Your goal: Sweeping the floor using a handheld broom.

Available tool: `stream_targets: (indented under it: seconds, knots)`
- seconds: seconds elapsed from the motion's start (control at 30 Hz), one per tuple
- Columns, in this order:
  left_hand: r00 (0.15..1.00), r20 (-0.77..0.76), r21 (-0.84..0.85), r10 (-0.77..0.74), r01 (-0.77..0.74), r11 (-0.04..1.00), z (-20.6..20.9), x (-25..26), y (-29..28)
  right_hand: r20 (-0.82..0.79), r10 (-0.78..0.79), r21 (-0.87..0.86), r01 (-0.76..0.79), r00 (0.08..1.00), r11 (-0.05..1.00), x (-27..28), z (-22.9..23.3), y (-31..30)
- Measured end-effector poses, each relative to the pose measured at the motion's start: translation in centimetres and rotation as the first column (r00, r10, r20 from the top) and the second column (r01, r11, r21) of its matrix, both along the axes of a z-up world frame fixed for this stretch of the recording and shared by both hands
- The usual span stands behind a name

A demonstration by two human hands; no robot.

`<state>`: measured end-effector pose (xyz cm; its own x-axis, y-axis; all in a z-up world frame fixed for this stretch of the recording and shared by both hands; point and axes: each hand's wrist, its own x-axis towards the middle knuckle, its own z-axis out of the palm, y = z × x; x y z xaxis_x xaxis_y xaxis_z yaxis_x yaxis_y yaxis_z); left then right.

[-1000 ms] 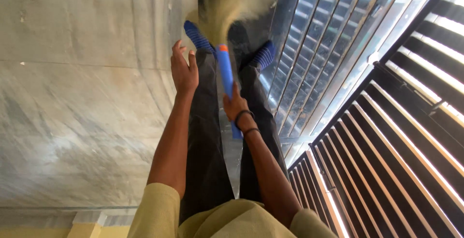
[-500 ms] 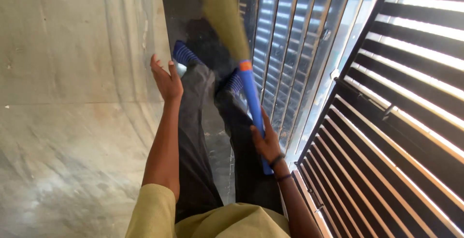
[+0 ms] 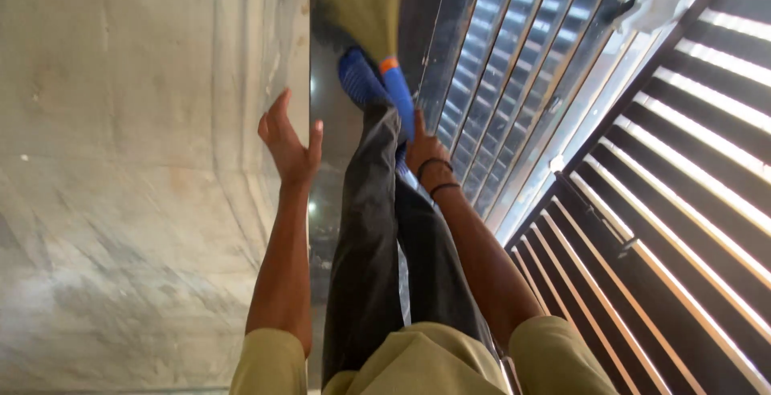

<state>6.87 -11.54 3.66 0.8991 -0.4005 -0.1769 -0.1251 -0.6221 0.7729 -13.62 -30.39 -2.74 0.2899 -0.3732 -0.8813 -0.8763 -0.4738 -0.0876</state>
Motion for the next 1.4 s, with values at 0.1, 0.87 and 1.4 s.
stream_targets:
  seconds: [0.1,0.87,1.4]
  knots:
    - [0.959,0.063,0.156,-0.277,0.265,0.952,1.8,3.5,1.5,0.046,0.165,0.205,-0.171,0.985,0.964,5.4,4.1,-1.0]
    - [0.940,0.062,0.081,-0.336,0.331,0.940,0.4,3.4,-18.7,0.358,-0.665,-0.259,0.754,0.656,0.604,-14.0,3.9,-38.4]
    - [0.959,-0.147,0.217,-0.242,0.270,0.938,-0.9,-2.2,-29.9,-0.032,-0.323,0.021,0.324,0.946,0.946,-14.0,16.8,-40.2]
